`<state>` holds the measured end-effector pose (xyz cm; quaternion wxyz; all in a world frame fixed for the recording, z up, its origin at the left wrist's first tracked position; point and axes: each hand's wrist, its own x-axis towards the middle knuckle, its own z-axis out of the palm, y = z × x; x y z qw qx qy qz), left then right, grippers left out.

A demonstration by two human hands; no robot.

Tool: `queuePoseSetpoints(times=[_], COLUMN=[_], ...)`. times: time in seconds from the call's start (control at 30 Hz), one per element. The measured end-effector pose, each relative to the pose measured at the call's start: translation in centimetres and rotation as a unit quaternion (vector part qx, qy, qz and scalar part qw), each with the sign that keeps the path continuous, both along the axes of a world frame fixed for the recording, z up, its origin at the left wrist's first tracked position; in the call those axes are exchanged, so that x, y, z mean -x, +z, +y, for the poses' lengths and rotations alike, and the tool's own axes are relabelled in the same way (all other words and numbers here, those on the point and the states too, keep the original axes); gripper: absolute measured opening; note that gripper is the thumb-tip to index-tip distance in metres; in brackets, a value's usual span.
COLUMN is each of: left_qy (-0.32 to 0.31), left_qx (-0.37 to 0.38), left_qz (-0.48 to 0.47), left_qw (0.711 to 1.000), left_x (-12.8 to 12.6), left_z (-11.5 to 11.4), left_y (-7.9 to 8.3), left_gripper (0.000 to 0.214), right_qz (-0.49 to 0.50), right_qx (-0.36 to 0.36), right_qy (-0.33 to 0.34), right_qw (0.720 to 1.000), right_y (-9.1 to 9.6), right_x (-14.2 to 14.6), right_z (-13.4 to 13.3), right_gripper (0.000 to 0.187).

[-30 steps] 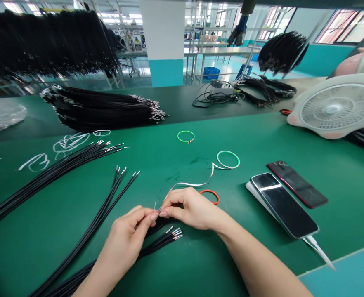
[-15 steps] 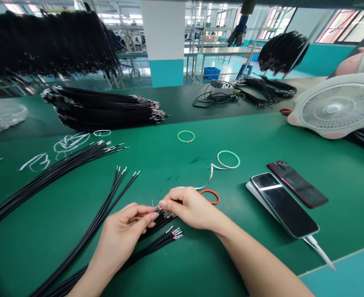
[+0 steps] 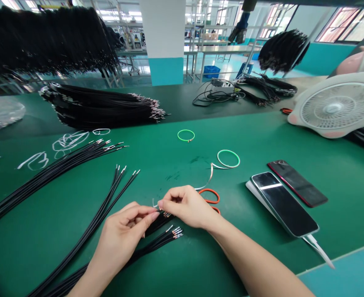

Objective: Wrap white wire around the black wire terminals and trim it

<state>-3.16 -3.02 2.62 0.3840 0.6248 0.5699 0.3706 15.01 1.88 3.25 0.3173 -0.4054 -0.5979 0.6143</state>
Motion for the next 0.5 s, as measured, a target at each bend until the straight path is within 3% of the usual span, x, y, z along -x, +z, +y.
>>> queuePoseSetpoints(times=[0.23,0.5], left_qy=[-0.013,-0.022], left_qx=[-0.083,-0.049], left_qz=[0.057,0.061], left_qw=[0.995,0.997], left_x=[-0.2,-0.4], left_z=[-0.4,-0.3], left_y=[0.2,0.5], left_gripper=[0.017,0.021], right_qz=[0.027,-0.007], right_qx=[-0.005,-0.091], right_qy=[-0.012,0.046], right_qw=[1.000,0.995], right_y=[-0.2,0.3], right_x=[0.4,-0.6], right_z=[-0.2,0.2], right_gripper=[0.034,0.028])
